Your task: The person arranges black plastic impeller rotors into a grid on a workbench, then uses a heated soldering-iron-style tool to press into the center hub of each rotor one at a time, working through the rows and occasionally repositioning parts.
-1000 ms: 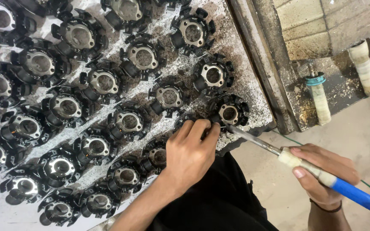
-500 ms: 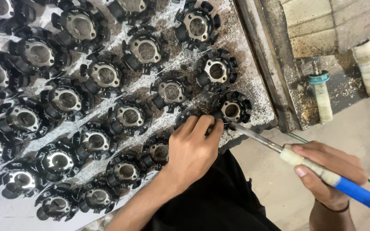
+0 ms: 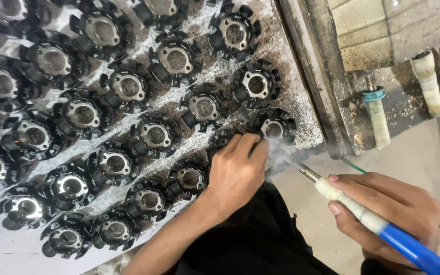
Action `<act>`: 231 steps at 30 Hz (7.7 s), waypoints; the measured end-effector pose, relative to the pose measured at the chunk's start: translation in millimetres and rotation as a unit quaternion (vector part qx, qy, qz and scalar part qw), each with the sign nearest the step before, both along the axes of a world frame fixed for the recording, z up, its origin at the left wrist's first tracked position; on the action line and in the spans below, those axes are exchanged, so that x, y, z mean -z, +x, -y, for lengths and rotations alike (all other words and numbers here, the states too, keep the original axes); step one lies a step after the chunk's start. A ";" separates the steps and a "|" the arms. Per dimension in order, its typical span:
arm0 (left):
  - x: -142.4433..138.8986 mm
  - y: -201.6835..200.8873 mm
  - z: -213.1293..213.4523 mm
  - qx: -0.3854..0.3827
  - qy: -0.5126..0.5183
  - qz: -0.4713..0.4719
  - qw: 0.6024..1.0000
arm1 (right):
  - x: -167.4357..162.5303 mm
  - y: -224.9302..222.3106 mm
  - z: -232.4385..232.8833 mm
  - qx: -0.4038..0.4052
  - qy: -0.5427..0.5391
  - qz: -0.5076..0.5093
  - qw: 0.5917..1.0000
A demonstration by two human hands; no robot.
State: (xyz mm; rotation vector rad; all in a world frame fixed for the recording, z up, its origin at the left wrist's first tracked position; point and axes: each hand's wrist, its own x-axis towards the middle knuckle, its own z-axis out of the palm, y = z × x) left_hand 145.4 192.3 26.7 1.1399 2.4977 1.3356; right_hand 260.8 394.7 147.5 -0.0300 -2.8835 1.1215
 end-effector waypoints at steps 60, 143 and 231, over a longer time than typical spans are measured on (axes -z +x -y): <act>2.1 -77.9 -12.1 0.010 0.029 0.026 0.999 | -0.4 -94.5 -27.0 0.024 0.017 0.069 0.997; 5.3 -312.2 -14.1 -0.174 -0.019 -0.099 0.980 | 91.8 -284.6 -46.1 0.137 -0.374 -0.099 0.912; 12.6 -220.5 56.4 -0.194 -0.011 -0.110 0.975 | 64.0 -236.7 12.9 0.061 -0.235 -0.041 0.969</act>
